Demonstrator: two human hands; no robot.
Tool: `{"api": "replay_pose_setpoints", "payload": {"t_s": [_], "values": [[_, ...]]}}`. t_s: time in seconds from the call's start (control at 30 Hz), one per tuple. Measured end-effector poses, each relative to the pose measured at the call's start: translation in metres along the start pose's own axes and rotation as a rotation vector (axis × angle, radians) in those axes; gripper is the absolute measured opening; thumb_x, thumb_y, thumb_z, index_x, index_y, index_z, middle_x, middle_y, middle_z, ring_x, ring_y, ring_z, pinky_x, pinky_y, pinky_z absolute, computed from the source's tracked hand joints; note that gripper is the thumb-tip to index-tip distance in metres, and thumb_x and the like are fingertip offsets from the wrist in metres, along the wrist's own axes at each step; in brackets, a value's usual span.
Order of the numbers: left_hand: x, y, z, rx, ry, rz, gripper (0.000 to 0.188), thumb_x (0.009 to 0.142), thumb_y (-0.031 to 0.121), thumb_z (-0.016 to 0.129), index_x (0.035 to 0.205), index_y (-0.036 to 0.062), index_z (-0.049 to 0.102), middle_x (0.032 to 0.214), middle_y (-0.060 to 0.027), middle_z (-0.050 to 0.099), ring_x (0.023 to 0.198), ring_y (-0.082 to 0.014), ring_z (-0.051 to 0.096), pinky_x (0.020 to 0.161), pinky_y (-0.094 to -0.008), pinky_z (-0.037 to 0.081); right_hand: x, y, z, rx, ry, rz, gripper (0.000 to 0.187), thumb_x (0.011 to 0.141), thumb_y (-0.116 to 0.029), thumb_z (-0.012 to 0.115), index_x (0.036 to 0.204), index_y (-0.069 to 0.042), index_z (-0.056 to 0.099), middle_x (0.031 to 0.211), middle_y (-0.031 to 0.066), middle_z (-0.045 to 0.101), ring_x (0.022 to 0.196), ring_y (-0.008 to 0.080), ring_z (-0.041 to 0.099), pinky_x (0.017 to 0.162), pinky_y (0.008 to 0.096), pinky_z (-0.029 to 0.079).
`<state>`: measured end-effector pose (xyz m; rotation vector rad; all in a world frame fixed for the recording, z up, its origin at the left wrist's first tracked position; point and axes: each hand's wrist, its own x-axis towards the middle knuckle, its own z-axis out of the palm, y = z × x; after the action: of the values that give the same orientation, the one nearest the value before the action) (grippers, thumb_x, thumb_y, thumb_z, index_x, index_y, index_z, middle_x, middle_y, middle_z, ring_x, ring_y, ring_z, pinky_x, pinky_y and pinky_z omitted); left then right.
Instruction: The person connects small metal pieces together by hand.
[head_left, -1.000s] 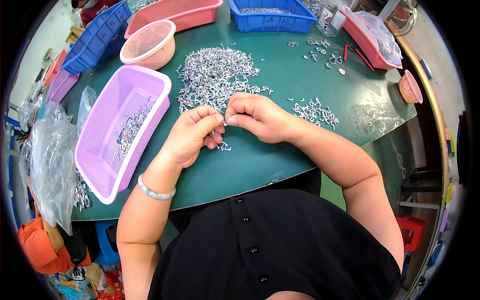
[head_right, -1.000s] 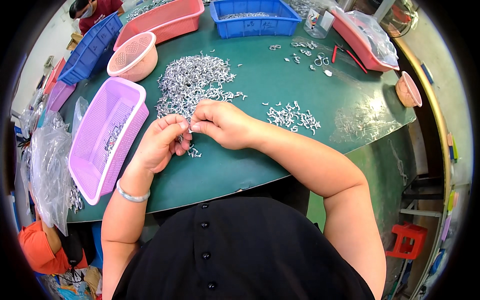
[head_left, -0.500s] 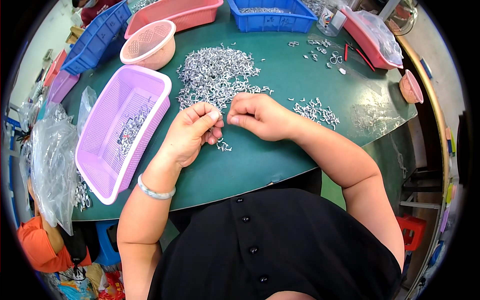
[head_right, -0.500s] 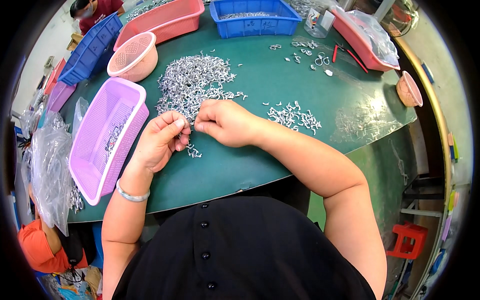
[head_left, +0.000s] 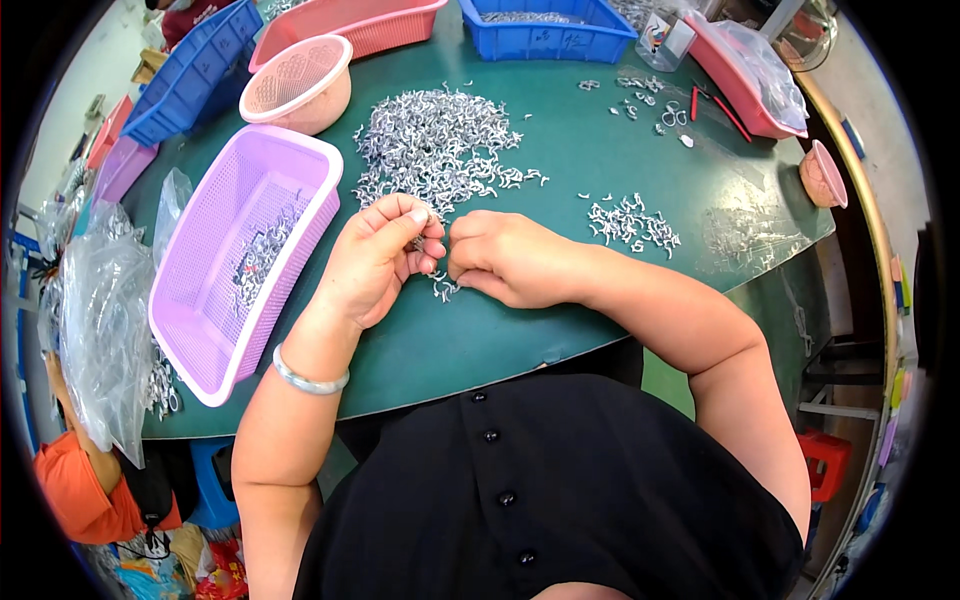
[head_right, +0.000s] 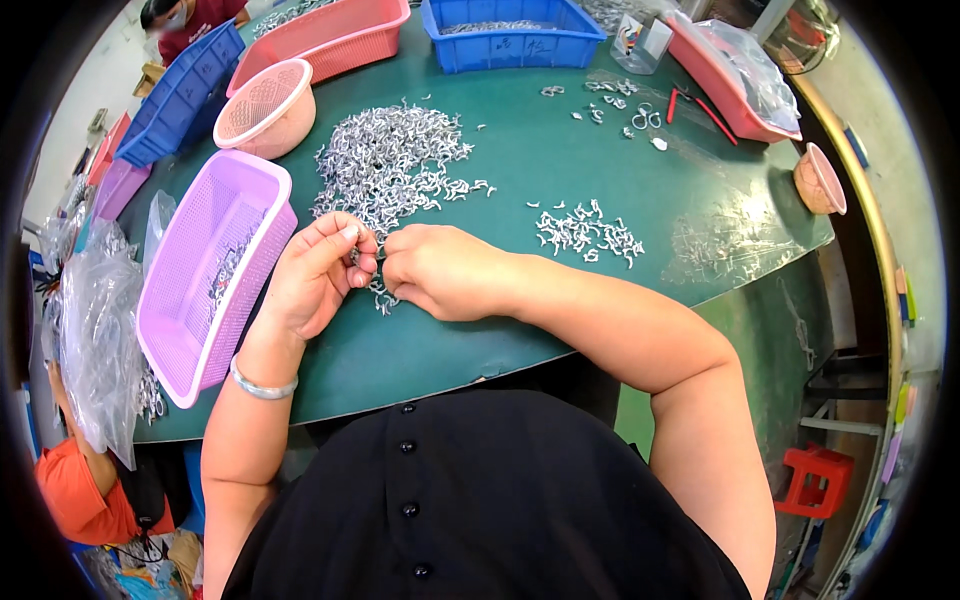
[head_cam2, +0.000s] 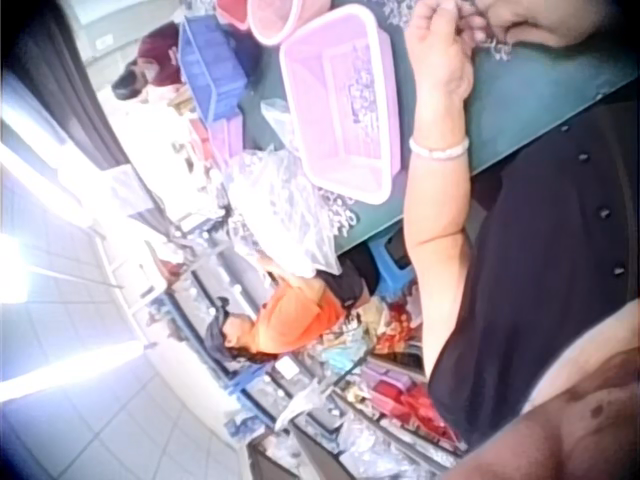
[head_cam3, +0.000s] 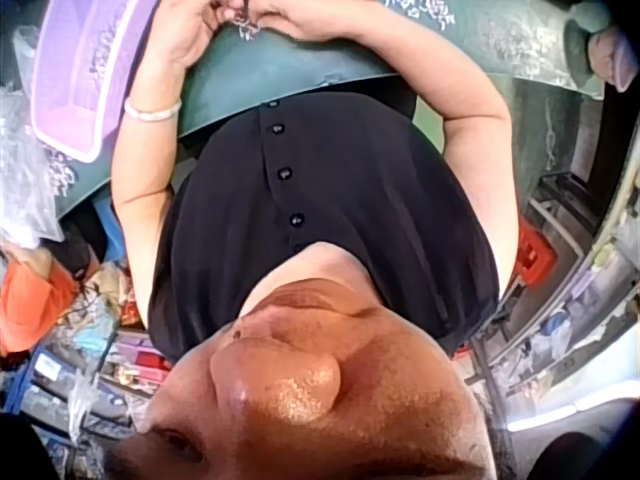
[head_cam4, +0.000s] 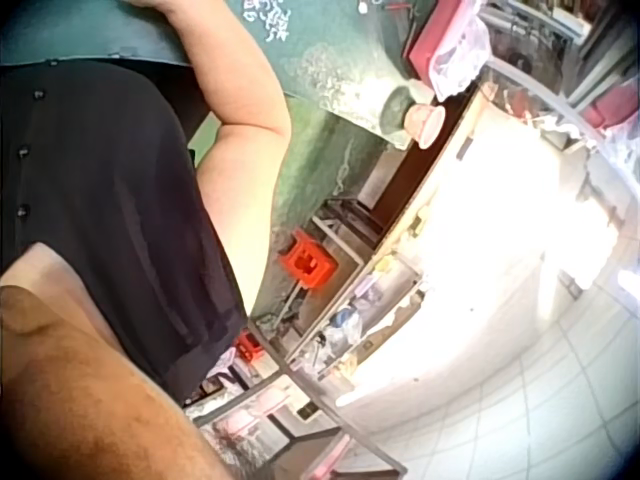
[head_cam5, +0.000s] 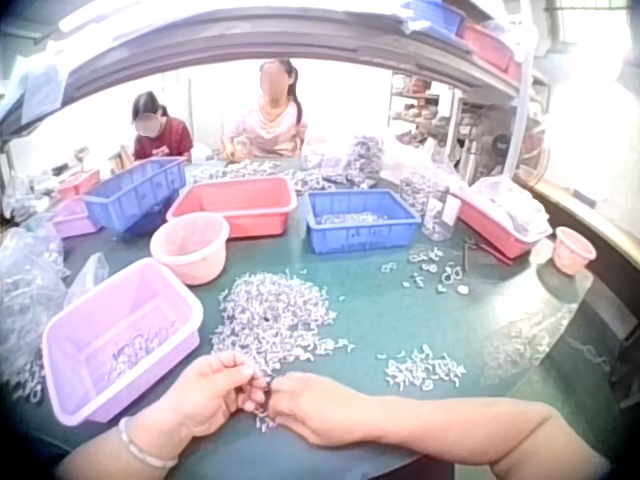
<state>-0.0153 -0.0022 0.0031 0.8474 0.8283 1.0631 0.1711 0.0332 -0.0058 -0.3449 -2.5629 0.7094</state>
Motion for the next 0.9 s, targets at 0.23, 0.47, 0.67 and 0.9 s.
{"api": "replay_pose_setpoints", "payload": {"t_s": [0.23, 0.47, 0.67, 0.9], "values": [[0.0, 0.004, -0.001, -0.071, 0.046, -0.02, 0.008, 0.085, 0.008, 0.044, 0.084, 0.0033, 0.051, 0.081, -0.0087, 0.057, 0.069, -0.0142, 0.056, 0.057, -0.0218, 0.046, 0.001, 0.002, -0.013, 0.226, 0.009, 0.12, 0.005, 0.074, -0.001, 0.055, 0.079, -0.003, 0.053, 0.076, 0.0059, 0.049, 0.07, 0.0194, 0.049, 0.062, 0.0296, 0.041], [-0.001, 0.006, -0.003, -0.044, 0.039, -0.05, 0.011, 0.084, 0.01, 0.046, 0.086, 0.0016, 0.053, 0.078, -0.0083, 0.057, 0.065, -0.0136, 0.057, 0.053, -0.0212, 0.046, 0.001, 0.001, -0.022, 0.356, 0.113, 0.24, 0.003, 0.077, -0.003, 0.055, 0.079, -0.001, 0.053, 0.079, 0.005, 0.053, 0.074, 0.0164, 0.05, 0.068, 0.0282, 0.041], [-0.007, 0.006, 0.009, 0.052, -0.044, -0.293, 0.016, 0.085, 0.016, 0.054, 0.08, 0.0021, 0.059, 0.068, -0.0053, 0.058, 0.054, -0.0107, 0.054, 0.045, -0.0209, 0.042, 0.001, -0.001, -0.024, 0.302, 0.205, 0.164, 0.004, 0.076, -0.002, 0.056, 0.079, -0.001, 0.053, 0.079, 0.0055, 0.053, 0.077, 0.0182, 0.052, 0.07, 0.0291, 0.041], [-0.007, 0.006, 0.007, 0.034, -0.038, -0.257, 0.01, 0.084, 0.011, 0.055, 0.081, 0.0022, 0.059, 0.069, -0.0044, 0.058, 0.055, -0.0096, 0.053, 0.046, -0.0194, 0.042, 0.002, -0.002, -0.026, 0.291, 0.198, 0.172, 0.006, 0.076, -0.003, 0.058, 0.081, -0.001, 0.056, 0.082, 0.0053, 0.055, 0.078, 0.0169, 0.052, 0.07, 0.0279, 0.041]]}}
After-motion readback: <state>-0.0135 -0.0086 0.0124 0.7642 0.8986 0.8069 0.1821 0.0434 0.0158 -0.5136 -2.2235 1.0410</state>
